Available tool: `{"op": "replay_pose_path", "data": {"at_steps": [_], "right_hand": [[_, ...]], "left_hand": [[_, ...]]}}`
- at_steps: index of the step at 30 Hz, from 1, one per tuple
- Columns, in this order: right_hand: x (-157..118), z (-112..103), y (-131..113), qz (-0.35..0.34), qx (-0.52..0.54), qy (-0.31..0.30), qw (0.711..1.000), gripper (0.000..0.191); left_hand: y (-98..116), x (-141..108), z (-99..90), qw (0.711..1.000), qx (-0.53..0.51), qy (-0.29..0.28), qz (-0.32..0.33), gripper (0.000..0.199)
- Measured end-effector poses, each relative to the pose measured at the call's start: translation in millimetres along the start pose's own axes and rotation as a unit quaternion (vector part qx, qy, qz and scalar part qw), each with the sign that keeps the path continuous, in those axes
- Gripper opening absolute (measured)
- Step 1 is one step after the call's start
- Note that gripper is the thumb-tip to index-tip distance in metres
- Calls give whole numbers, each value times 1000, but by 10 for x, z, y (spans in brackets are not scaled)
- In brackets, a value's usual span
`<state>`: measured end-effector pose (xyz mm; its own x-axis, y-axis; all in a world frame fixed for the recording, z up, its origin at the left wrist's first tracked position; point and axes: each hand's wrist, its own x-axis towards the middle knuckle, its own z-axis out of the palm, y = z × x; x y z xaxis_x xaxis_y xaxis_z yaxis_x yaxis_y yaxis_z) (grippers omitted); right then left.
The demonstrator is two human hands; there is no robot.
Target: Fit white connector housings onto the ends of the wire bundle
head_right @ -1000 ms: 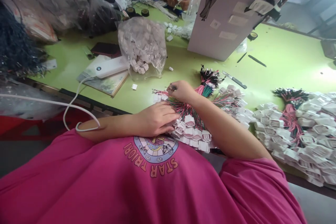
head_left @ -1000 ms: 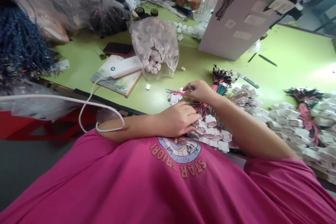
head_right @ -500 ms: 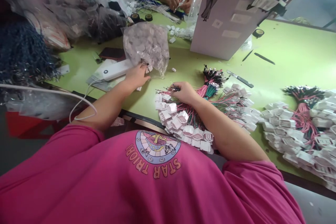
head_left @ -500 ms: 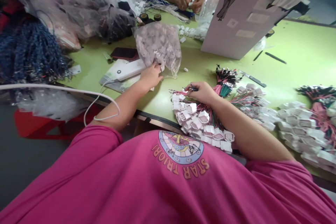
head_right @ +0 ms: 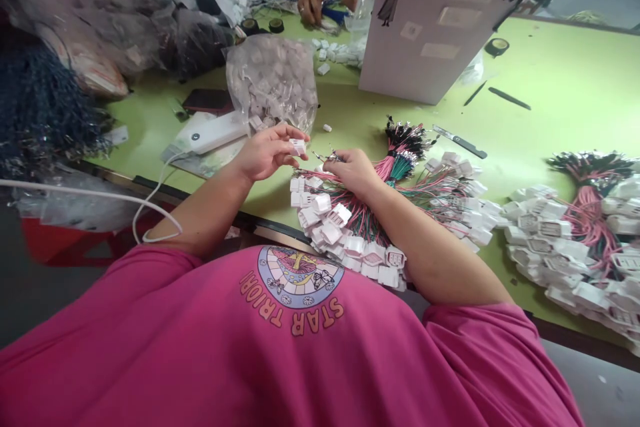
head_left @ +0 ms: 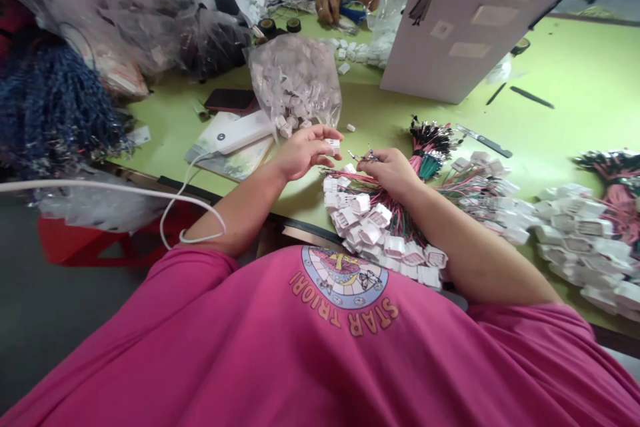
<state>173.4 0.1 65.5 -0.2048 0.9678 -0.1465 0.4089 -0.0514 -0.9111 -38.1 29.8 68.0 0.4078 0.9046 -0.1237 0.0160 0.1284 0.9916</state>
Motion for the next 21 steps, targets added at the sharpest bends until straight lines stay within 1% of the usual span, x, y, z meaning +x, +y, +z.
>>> {"op": "replay_pose_path", "data": {"at_steps": [2, 4, 6, 8, 14, 18, 21], "right_hand": [[-22, -2, -43, 11, 4, 8, 1000, 20], [-34, -4, -62, 8, 9, 11, 1000, 18], [-33, -3, -52, -3, 15, 10, 1000, 17], [-21, 2, -22, -12, 17, 6, 1000, 18], [17, 30, 45, -11, -12, -13, 1000, 21], [17, 37, 41, -17, -39, -13, 999, 23], [15, 43, 42, -22, -44, -1, 999, 25]], "left_hand": [[-80, 29, 80, 997, -82, -5, 6, 33], [-199, 70, 108, 991, -135, -18, 1, 43], [-305, 100, 106, 986, -164, -33, -18, 51], [-368, 110, 99, 983, -177, -39, -32, 53], [-375, 82, 115, 984, -172, -34, -17, 48], [-422, 99, 93, 992, -126, -14, 14, 47], [-474, 121, 65, 996, -82, 1, 19, 46]]}}
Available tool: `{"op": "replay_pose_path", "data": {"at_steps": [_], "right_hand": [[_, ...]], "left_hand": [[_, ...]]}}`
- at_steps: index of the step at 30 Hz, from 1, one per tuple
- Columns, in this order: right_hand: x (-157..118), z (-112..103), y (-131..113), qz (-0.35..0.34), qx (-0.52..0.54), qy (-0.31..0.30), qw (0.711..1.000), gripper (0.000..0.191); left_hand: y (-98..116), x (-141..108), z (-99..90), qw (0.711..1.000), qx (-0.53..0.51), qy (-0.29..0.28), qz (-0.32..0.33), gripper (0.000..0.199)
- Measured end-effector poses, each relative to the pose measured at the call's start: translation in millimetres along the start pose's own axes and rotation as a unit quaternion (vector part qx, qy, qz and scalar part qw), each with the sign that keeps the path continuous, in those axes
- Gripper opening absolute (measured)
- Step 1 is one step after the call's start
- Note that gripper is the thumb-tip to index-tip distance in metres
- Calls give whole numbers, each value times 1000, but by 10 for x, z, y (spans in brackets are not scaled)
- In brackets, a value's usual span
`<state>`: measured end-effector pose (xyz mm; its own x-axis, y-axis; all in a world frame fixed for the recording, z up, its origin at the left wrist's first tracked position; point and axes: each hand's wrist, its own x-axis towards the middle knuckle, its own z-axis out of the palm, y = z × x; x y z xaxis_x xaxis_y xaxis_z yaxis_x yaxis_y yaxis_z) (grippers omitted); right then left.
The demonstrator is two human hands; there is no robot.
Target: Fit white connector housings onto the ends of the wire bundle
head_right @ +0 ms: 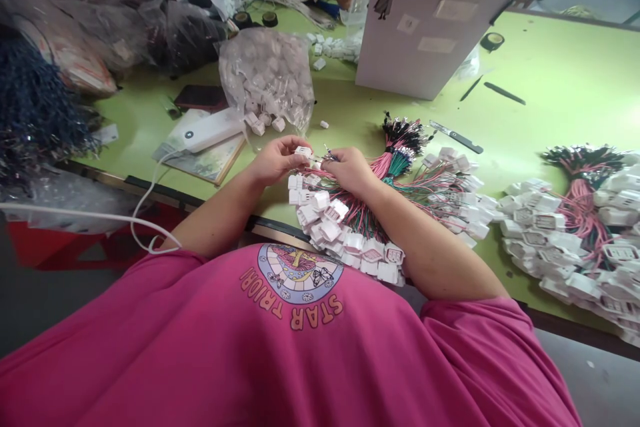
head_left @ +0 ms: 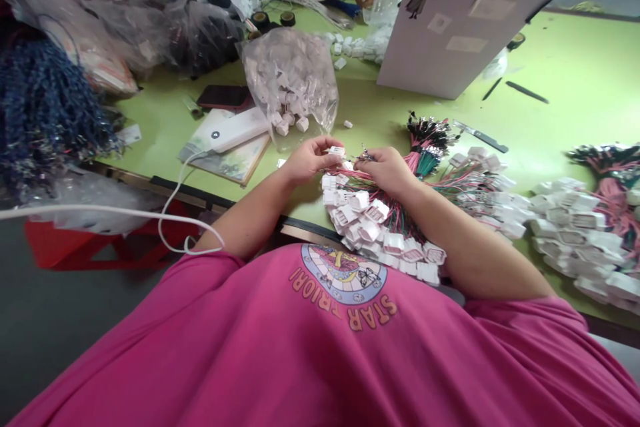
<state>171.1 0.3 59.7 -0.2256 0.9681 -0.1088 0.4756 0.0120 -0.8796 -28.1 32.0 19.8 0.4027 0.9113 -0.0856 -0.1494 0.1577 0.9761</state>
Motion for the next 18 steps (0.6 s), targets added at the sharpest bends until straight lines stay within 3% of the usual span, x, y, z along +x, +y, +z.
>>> {"op": "replay_pose_path", "data": {"at_steps": [9, 14, 18], "right_hand": [[1, 34, -12, -8, -36, 1, 999, 32], [7, 18, 29, -3, 4, 2, 1000, 31], [21, -22, 65, -26, 80, 45, 995, 28]], "left_hand": [[-24, -21, 163, 998, 14, 18, -55, 54], [4, -12, 170, 999, -6, 33, -34, 51], [17, -28, 107, 999, -27, 11, -31, 50]]}}
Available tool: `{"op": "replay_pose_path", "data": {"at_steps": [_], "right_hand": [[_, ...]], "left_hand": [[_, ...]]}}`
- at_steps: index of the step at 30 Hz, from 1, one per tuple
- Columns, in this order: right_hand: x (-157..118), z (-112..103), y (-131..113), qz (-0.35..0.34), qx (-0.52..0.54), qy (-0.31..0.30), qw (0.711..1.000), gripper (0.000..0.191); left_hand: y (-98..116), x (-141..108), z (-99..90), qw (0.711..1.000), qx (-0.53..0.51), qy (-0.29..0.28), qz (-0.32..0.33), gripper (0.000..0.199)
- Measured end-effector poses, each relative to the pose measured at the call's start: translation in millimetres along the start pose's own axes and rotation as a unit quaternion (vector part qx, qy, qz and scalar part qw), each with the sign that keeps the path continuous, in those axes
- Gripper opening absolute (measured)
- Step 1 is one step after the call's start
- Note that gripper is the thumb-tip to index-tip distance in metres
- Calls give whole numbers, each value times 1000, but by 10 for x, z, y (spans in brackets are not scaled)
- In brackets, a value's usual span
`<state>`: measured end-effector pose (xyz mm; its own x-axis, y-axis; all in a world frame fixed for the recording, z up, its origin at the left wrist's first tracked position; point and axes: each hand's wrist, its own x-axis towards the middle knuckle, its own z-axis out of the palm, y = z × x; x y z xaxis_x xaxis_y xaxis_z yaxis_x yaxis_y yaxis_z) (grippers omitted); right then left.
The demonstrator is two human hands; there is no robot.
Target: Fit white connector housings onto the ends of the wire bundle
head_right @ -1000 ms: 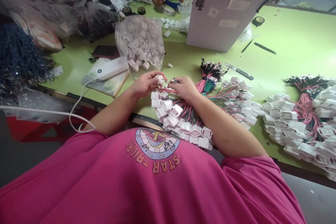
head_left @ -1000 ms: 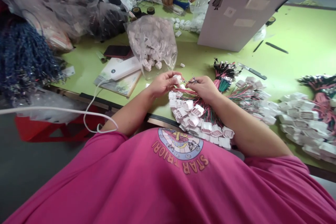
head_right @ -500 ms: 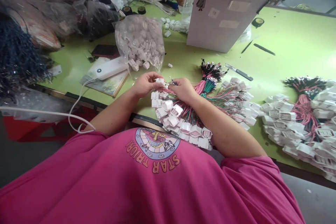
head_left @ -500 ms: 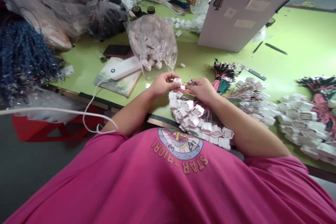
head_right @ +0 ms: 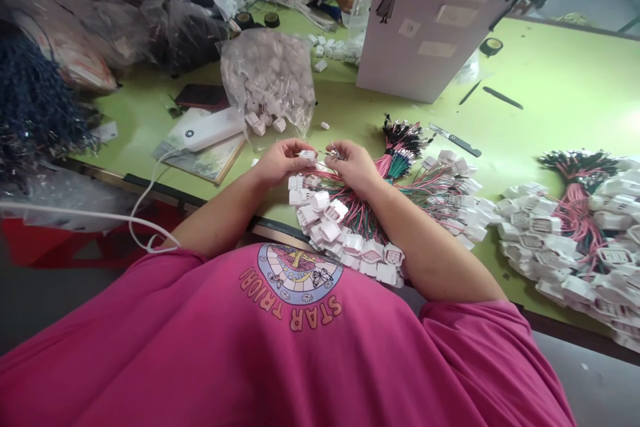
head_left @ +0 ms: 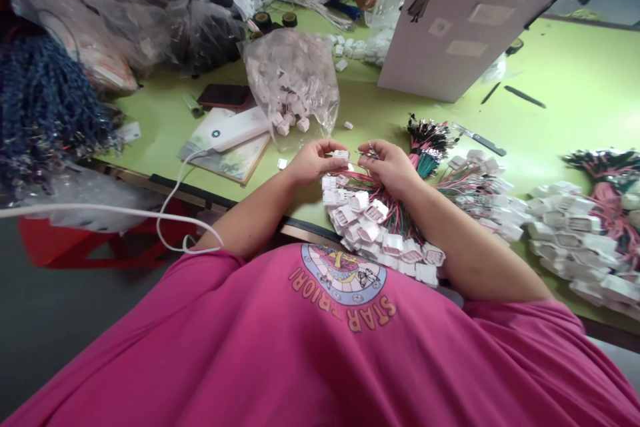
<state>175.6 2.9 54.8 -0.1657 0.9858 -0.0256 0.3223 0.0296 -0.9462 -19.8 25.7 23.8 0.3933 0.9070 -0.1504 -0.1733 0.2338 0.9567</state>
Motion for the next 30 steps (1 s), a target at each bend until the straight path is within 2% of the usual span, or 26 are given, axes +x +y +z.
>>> {"op": "replay_pose_path", "data": {"at_steps": [4, 8, 11, 13, 15, 21, 24, 30], "right_hand": [[-6, -23, -11, 8, 16, 6, 1000, 20], [-14, -9, -14, -4, -78, 1, 997, 20], [-19, -5, 0, -70, -167, 14, 983, 18], [-27, -8, 3, -129, -216, 3, 968, 17], [-36, -12, -4, -156, -244, -10, 957, 18], [-32, 2, -53, -44, -167, -5, 985, 23], [-22, 13, -70, -10, -132, -31, 991, 22], [-29, 20, -97, 42, -82, -44, 995, 18]], "left_hand": [[-8, -10, -26, 999, -19, -25, -8, 50], [-10, -14, -14, 999, -28, -37, -5, 49], [-3, -17, -14, 999, -28, -43, -4, 49], [-1, -16, -20, 999, -26, -43, 0, 48], [-4, -11, -30, 999, -22, -42, 2, 48], [-42, 20, -77, 999, 12, -41, 27, 45], [-58, 28, -101, 997, 26, -56, 44, 43], [-63, 23, -117, 996, 37, -75, 42, 45]]}}
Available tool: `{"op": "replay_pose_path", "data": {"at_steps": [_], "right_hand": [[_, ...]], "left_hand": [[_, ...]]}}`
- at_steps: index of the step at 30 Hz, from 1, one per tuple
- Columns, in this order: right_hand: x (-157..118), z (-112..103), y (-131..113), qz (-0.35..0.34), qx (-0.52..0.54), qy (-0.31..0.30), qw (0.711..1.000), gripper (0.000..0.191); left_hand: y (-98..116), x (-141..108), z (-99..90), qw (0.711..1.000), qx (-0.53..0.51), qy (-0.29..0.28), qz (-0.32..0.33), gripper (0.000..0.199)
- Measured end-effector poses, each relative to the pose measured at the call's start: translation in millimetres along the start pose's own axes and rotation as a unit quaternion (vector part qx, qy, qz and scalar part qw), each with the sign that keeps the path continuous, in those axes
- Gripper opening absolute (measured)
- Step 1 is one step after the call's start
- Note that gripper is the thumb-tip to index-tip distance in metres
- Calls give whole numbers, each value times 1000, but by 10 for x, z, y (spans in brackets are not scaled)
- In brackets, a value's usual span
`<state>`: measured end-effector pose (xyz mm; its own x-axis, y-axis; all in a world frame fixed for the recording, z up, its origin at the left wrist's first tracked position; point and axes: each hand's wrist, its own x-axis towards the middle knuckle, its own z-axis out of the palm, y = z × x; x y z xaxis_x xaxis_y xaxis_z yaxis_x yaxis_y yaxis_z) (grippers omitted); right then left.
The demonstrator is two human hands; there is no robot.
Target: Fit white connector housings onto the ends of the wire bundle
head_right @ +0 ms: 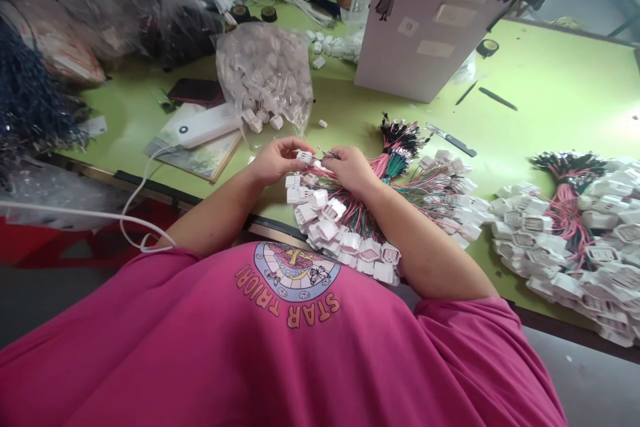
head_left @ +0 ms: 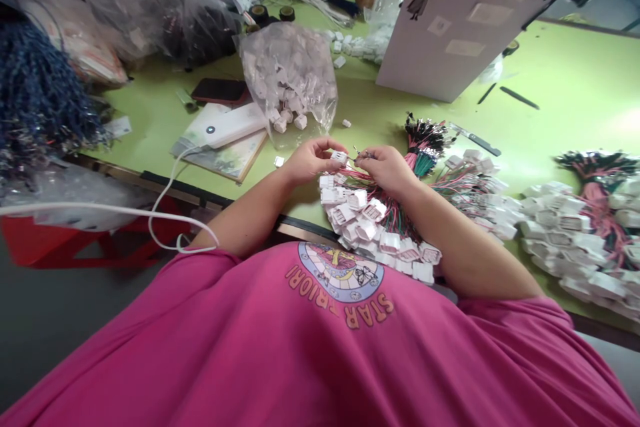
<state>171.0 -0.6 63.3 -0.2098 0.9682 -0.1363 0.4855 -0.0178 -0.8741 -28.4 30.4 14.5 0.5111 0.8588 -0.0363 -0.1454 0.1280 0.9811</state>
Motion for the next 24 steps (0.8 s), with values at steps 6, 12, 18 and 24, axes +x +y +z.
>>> {"op": "replay_pose_path", "data": {"at_steps": [6, 12, 18, 24], "right_hand": [[21, 38, 8, -7, -14, -15, 1000, 20], [18, 62, -2, -4, -76, 1, 997, 24], [0, 21, -28, 7, -81, 1, 997, 25], [-7, 38, -14, -16, -89, 5, 996, 25]], "left_hand": [[15, 0, 43, 996, 81, 3, 38, 41], [44, 7, 80, 985, 167, 34, 37, 44], [103, -15, 119, 986, 158, 38, -19, 48], [128, 3, 142, 982, 187, 32, -9, 50]]}}
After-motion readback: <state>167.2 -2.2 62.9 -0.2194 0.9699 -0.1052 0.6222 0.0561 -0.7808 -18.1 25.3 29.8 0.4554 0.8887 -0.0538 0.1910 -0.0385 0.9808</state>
